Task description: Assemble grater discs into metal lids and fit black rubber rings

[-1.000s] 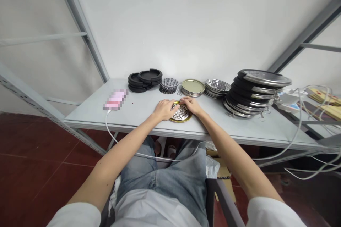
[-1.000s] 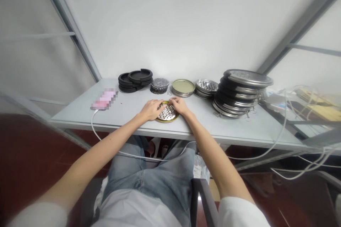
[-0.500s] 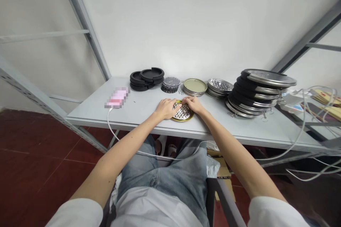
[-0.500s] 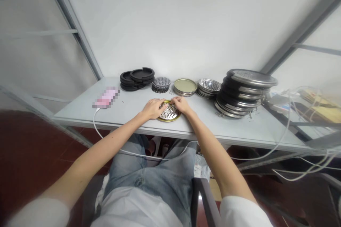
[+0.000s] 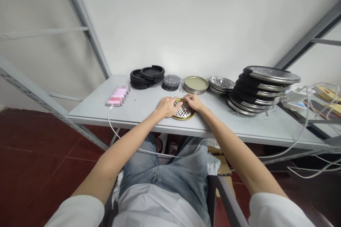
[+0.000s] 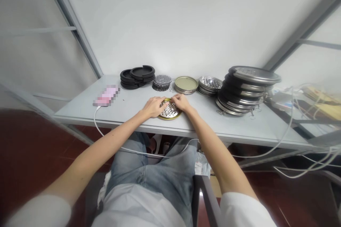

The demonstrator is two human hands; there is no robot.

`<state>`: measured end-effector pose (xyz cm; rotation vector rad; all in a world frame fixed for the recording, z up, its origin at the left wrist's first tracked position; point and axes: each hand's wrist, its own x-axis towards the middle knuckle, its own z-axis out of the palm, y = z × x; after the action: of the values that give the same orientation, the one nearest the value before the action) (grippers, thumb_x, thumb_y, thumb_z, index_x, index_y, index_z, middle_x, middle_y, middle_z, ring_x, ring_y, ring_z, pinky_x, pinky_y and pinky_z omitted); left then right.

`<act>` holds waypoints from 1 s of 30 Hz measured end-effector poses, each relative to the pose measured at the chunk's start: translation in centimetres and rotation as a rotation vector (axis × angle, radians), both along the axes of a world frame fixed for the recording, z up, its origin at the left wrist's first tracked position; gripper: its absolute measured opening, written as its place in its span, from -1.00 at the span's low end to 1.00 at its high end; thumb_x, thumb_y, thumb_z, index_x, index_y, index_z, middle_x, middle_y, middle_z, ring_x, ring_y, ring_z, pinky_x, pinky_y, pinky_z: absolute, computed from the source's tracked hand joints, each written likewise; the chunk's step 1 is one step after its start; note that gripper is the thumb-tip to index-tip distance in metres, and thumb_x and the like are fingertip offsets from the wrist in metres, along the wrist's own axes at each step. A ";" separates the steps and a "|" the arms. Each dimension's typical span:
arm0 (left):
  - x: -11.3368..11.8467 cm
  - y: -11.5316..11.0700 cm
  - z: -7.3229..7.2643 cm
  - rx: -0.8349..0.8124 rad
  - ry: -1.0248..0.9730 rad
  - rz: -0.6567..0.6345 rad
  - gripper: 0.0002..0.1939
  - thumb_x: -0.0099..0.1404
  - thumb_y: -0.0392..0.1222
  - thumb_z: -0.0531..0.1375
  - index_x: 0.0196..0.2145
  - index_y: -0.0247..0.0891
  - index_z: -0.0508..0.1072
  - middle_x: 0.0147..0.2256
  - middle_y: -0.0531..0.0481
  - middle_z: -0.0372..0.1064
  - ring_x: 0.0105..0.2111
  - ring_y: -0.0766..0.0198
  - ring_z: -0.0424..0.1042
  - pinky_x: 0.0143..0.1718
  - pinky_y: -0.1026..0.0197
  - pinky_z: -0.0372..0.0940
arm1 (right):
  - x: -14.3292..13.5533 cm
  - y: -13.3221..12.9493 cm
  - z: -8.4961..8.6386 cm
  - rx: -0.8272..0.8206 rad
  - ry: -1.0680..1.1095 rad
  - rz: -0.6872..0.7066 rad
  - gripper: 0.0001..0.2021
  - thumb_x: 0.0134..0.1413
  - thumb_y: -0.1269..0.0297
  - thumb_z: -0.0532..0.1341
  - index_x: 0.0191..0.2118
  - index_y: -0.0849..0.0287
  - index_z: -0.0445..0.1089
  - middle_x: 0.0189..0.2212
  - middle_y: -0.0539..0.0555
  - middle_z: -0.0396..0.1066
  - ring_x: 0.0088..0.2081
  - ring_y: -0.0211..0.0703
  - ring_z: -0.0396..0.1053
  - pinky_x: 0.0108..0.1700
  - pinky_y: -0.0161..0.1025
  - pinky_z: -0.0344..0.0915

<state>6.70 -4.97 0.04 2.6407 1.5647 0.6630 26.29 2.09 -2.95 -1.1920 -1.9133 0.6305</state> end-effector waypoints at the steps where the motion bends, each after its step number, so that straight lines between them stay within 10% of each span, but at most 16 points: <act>1: 0.0 0.0 0.1 -0.002 0.002 0.000 -0.53 0.44 0.10 -0.08 0.04 -0.24 0.40 -0.13 -0.19 0.48 -0.09 0.00 0.43 -0.04 0.03 0.24 | 0.0 0.0 0.0 0.001 0.000 -0.005 -0.69 -0.03 0.21 0.11 -0.60 0.19 0.52 -0.41 0.12 0.51 -0.29 -0.06 0.43 -0.09 -0.15 0.32; 30: -0.3 1.0 -0.9 0.002 -0.159 -0.059 -0.56 0.48 0.04 -0.12 0.04 -0.21 0.41 0.03 -0.12 0.43 0.07 0.07 0.37 0.10 0.05 0.21 | 0.4 -1.0 0.1 0.045 0.093 -0.147 -0.58 0.14 0.09 0.02 -0.46 0.17 0.56 -0.31 0.14 0.57 -0.12 0.02 0.46 0.06 -0.09 0.26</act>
<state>6.41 -3.93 -0.90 2.5529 1.4393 0.8474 26.70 1.12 -2.89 -1.2402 -1.7362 0.5518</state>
